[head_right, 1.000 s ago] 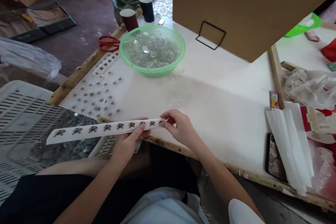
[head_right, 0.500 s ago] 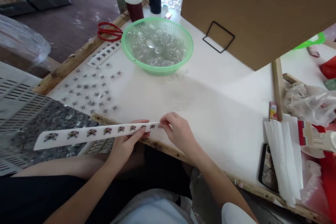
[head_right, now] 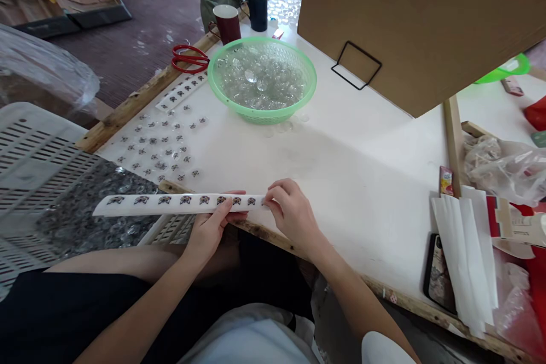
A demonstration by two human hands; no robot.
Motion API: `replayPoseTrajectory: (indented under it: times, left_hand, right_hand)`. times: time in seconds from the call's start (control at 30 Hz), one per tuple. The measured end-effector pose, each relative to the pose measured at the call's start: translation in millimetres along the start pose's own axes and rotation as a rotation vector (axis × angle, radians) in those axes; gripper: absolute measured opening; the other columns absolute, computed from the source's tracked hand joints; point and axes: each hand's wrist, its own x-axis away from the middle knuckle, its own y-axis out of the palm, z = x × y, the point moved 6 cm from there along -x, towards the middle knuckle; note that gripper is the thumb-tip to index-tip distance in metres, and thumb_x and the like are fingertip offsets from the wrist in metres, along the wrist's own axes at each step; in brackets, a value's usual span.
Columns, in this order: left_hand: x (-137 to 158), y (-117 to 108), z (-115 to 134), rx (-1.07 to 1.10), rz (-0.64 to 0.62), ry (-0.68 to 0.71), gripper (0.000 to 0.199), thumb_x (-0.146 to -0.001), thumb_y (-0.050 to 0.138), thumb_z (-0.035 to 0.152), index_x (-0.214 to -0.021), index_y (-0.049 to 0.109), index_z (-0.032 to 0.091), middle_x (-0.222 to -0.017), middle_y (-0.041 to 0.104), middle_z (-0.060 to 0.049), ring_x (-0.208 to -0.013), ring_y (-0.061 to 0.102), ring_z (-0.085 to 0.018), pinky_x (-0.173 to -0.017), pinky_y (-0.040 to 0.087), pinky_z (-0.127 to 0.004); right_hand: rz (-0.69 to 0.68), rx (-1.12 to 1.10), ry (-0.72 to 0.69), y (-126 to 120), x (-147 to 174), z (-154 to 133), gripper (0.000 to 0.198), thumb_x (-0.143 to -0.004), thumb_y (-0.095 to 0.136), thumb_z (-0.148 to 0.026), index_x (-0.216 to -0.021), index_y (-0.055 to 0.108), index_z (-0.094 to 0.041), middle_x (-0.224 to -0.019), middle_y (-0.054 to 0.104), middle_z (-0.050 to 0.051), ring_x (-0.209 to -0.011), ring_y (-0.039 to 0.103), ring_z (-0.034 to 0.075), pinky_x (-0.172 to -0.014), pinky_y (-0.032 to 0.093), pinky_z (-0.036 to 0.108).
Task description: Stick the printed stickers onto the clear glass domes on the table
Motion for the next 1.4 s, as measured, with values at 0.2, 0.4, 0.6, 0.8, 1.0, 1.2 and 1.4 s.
replayPoseTrajectory:
  times: [0.2, 0.4, 0.6, 0.8, 1.0, 1.2, 1.4]
  left_hand:
    - [1.5, 0.0, -0.7, -0.006, -0.008, -0.006, 0.027, -0.09, 0.061, 0.035, -0.104, 0.073, 0.016, -0.111, 0.071, -0.007, -0.08, 0.068, -0.016, -0.073, 0.061, -0.027]
    - [2.8, 0.9, -0.6, -0.038, -0.012, -0.019, 0.028, -0.09, 0.061, 0.037, -0.106, 0.073, 0.018, -0.105, 0.073, -0.006, -0.081, 0.069, -0.017, -0.075, 0.061, -0.027]
    - [2.6, 1.4, 0.6, -0.02, -0.002, -0.041, 0.029, -0.088, 0.063, 0.037, -0.105, 0.073, 0.016, -0.099, 0.073, -0.007, -0.077, 0.069, -0.016, -0.072, 0.061, -0.026]
    - [3.4, 1.0, -1.1, 0.013, -0.001, -0.045, 0.029, -0.087, 0.064, 0.036, -0.105, 0.073, 0.015, -0.104, 0.073, -0.007, -0.075, 0.069, -0.016, -0.07, 0.061, -0.027]
    - [3.6, 0.7, -2.4, 0.029, 0.01, -0.053, 0.031, -0.086, 0.065, 0.038, -0.104, 0.073, 0.015, -0.111, 0.072, -0.009, -0.073, 0.069, -0.015, -0.07, 0.061, -0.028]
    - [3.1, 2.7, 0.3, -0.002, 0.003, -0.053, 0.037, -0.084, 0.065, 0.042, -0.107, 0.073, 0.014, -0.098, 0.075, -0.008, -0.075, 0.07, -0.019, -0.068, 0.06, -0.029]
    - [4.4, 3.5, 4.6, -0.031, 0.035, -0.03, 0.042, -0.083, 0.067, 0.042, -0.115, 0.067, 0.014, -0.093, 0.074, -0.007, -0.074, 0.071, -0.019, -0.068, 0.061, -0.029]
  right_hand:
    - [0.27, -0.229, 0.491, -53.5, 4.8, 83.6, 0.015, -0.083, 0.064, -0.035, -0.082, 0.057, -0.022, -0.075, 0.059, 0.002, -0.068, 0.055, 0.015, -0.064, 0.047, 0.03]
    - [0.033, -0.31, 0.645, -29.6, 11.8, 113.8, 0.022, -0.078, 0.066, -0.041, -0.078, 0.058, -0.021, -0.066, 0.057, -0.001, -0.06, 0.051, 0.013, -0.057, 0.042, 0.028]
    - [-0.099, -0.162, 0.529, -3.6, -19.5, 93.5, 0.016, -0.078, 0.063, -0.037, -0.075, 0.059, -0.022, -0.071, 0.062, 0.0, -0.063, 0.053, 0.014, -0.059, 0.041, 0.028]
    - [-0.117, -0.003, 0.516, -4.9, -30.1, 90.2, 0.013, -0.077, 0.062, -0.034, -0.073, 0.06, -0.022, -0.07, 0.063, 0.0, -0.062, 0.052, 0.014, -0.059, 0.04, 0.028]
    - [-0.144, 0.105, 0.45, 1.5, -30.6, 79.9, 0.007, -0.08, 0.06, -0.028, -0.077, 0.06, -0.022, -0.073, 0.064, 0.0, -0.065, 0.055, 0.014, -0.062, 0.04, 0.028]
    - [-0.151, 0.354, 0.238, 22.5, -28.2, 52.2, 0.012, -0.087, 0.054, -0.021, -0.087, 0.066, -0.021, -0.096, 0.064, 0.007, -0.075, 0.059, 0.017, -0.063, 0.039, 0.028]
    - [-0.129, 0.248, 0.204, 16.8, -23.8, 38.6, 0.021, -0.091, 0.049, -0.017, -0.101, 0.067, -0.021, -0.096, 0.071, 0.007, -0.085, 0.064, 0.021, -0.072, 0.045, 0.032]
